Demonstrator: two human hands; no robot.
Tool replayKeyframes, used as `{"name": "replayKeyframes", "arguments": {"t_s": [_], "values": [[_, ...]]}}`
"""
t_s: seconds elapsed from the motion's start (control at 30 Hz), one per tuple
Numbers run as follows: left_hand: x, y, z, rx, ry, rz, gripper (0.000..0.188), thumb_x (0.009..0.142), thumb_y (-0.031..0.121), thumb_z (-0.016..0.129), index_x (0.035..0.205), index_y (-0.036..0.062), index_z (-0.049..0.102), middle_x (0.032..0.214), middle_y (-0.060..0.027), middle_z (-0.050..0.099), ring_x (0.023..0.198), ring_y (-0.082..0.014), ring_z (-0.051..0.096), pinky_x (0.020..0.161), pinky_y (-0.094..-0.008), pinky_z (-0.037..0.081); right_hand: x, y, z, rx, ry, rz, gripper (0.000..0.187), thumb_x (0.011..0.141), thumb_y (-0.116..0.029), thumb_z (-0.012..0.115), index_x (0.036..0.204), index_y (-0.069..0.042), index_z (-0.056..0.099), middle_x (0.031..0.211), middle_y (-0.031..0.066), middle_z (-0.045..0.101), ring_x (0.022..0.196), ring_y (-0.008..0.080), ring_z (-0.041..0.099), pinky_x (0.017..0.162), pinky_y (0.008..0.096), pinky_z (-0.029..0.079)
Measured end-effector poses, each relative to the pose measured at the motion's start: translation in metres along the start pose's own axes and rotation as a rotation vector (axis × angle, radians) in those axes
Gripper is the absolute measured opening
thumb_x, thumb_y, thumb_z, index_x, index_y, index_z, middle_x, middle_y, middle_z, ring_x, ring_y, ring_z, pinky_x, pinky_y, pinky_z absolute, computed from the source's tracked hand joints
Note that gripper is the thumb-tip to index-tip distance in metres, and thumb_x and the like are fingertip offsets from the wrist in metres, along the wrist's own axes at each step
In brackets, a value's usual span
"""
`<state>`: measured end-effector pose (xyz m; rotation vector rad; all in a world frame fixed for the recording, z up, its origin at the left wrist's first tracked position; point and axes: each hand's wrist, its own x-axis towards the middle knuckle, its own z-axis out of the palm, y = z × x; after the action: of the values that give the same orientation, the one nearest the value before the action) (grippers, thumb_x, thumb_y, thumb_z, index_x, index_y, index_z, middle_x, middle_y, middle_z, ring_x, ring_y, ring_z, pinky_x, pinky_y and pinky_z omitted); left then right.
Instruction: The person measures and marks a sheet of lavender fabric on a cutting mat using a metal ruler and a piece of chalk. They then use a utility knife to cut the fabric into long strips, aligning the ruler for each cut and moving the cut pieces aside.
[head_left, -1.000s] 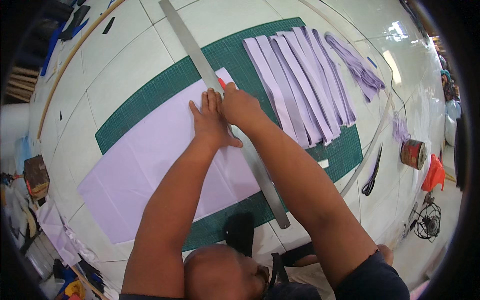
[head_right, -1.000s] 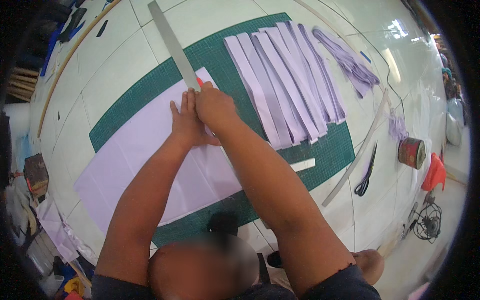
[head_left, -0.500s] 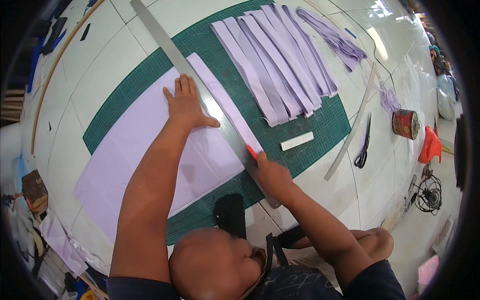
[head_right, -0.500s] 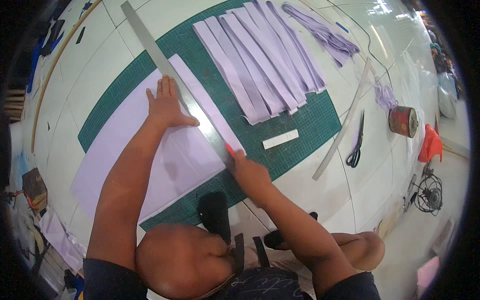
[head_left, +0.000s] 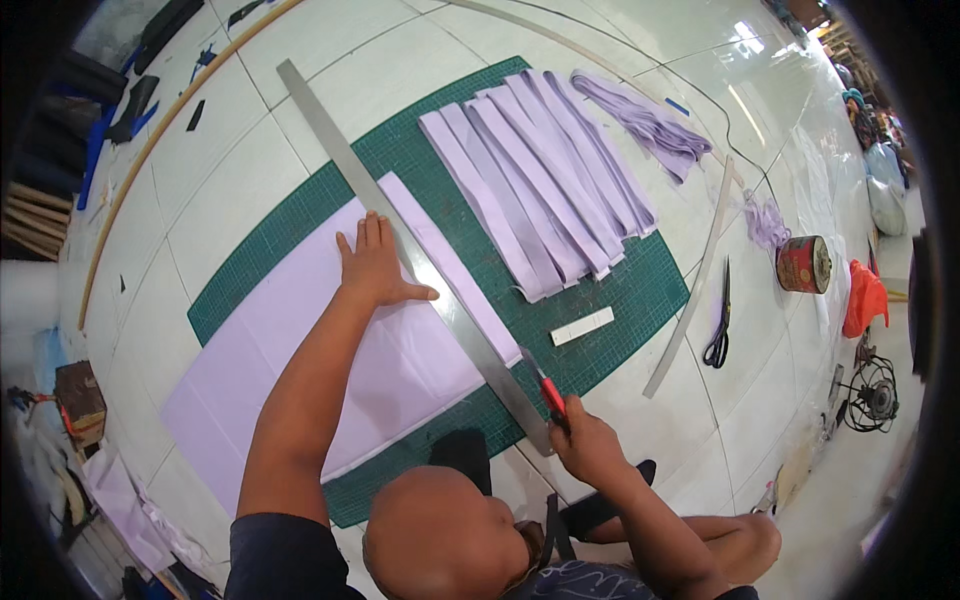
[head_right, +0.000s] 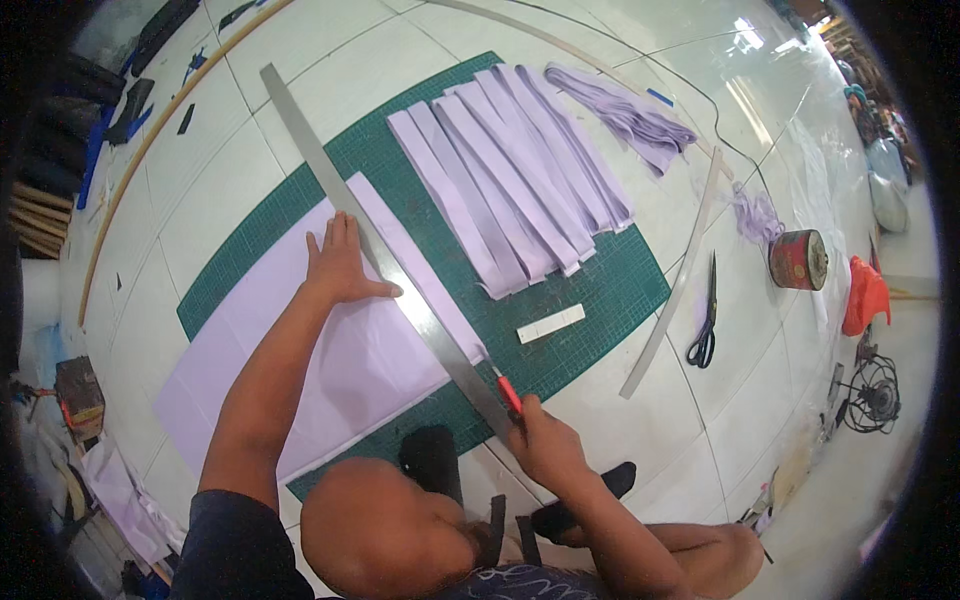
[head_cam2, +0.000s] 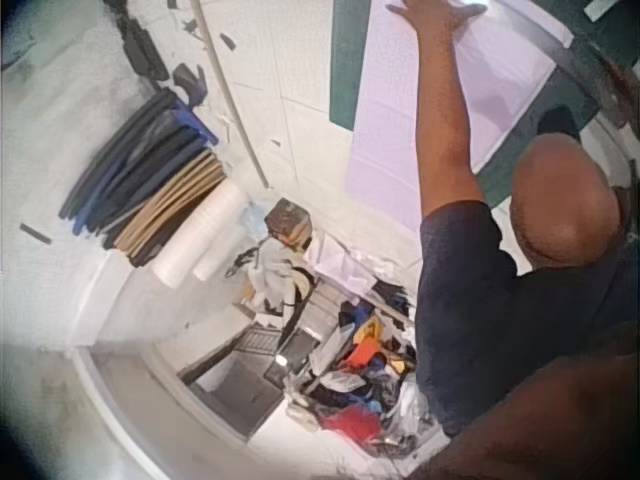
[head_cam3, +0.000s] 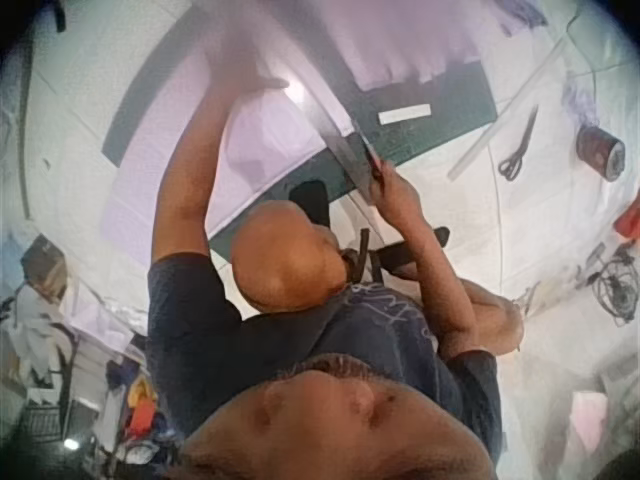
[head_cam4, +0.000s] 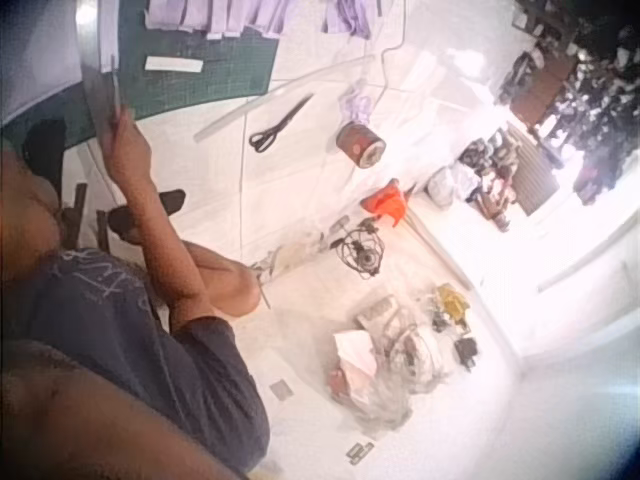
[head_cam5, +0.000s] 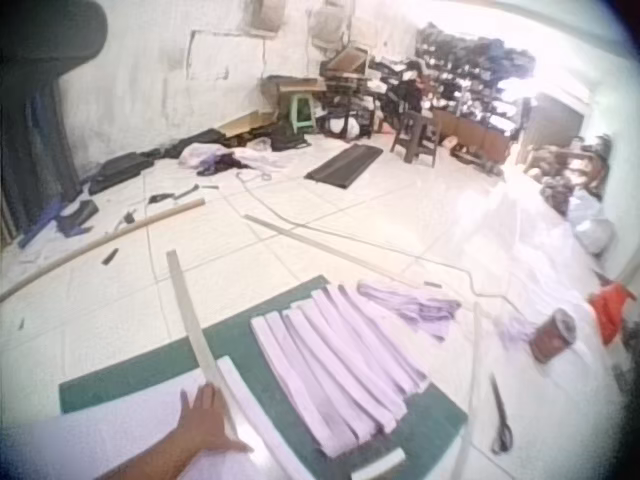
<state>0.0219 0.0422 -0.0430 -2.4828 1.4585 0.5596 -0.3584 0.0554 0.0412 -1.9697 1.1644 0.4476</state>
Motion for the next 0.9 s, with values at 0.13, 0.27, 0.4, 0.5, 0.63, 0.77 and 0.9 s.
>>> {"name": "replayKeyframes", "arguments": {"t_s": [0.13,0.27,0.4,0.5,0.63,0.77,0.9], "values": [[0.038,-0.002,-0.023,-0.184,0.197,-0.093,0.058,0.083,0.049,0.070,0.118,0.0028,0.066,0.127,-0.0167,0.058,0.119,-0.0329,0.054,0.098,-0.0520,0.041,-0.001,0.024,-0.001,0.043,0.068,0.041,0.026,0.096,-0.023,0.057,0.109,-0.006,0.043,0.081,0.0260,0.066,0.078,0.0481,0.064,0.068,0.0554,0.048],[0.088,-0.012,-0.023,-0.043,0.334,-0.119,0.041,0.088,0.040,0.066,0.113,0.0067,0.069,0.124,-0.0163,0.060,0.116,-0.0355,0.057,0.099,-0.0536,0.041,-0.007,0.032,0.005,0.091,0.058,0.052,0.025,0.096,-0.023,0.057,0.109,-0.006,0.044,0.085,0.0253,0.066,0.080,0.0476,0.064,0.069,0.0547,0.049],[0.109,-0.019,-0.026,0.015,0.277,-0.135,0.035,0.089,0.035,0.067,0.110,0.0077,0.069,0.126,-0.0154,0.059,0.112,-0.0359,0.061,0.100,-0.0530,0.041,-0.009,0.032,0.012,0.110,0.028,0.043,0.023,0.096,-0.023,0.056,0.106,-0.006,0.044,0.088,0.0238,0.067,0.080,0.0463,0.065,0.068,0.0539,0.051],[0.108,0.000,-0.047,-0.163,-0.010,-0.138,0.041,0.086,0.027,0.069,0.122,0.0073,0.064,0.128,-0.0157,0.058,0.118,-0.0302,0.059,0.100,-0.0520,0.041,-0.011,0.046,0.018,0.107,0.021,0.074,0.024,0.096,-0.023,0.056,0.108,-0.006,0.044,0.091,0.0235,0.067,0.081,0.0456,0.065,0.069,0.0537,0.051],[0.093,-0.010,-0.046,-0.415,0.263,-0.063,0.063,0.081,0.025,0.074,0.136,0.0046,0.052,0.134,-0.0181,0.056,0.123,-0.0334,0.057,0.103,-0.0509,0.043,-0.009,0.056,0.029,0.113,0.018,0.043,0.027,0.095,-0.023,0.057,0.110,-0.006,0.044,0.092,0.0246,0.067,0.082,0.0462,0.065,0.070,0.0545,0.051],[0.081,-0.050,-0.011,-0.398,0.243,-0.049,0.088,0.074,0.034,0.081,0.144,-0.0006,0.041,0.145,-0.0226,0.047,0.133,-0.0365,0.048,0.109,-0.0481,0.041,0.013,0.034,0.026,0.117,-0.003,0.008,0.028,0.093,-0.022,0.057,0.111,-0.005,0.044,0.089,0.0269,0.066,0.081,0.0479,0.065,0.070,0.0563,0.050],[0.035,-0.031,0.008,-0.260,0.114,-0.026,0.118,0.064,0.044,0.088,0.151,-0.0062,0.027,0.159,-0.0272,0.022,0.147,-0.0407,0.026,0.117,-0.0446,0.031,0.072,-0.014,0.012,0.096,0.110,-0.118,0.029,0.093,-0.022,0.057,0.111,-0.004,0.043,0.087,0.0278,0.066,0.079,0.0486,0.065,0.069,0.0583,0.050]]}}
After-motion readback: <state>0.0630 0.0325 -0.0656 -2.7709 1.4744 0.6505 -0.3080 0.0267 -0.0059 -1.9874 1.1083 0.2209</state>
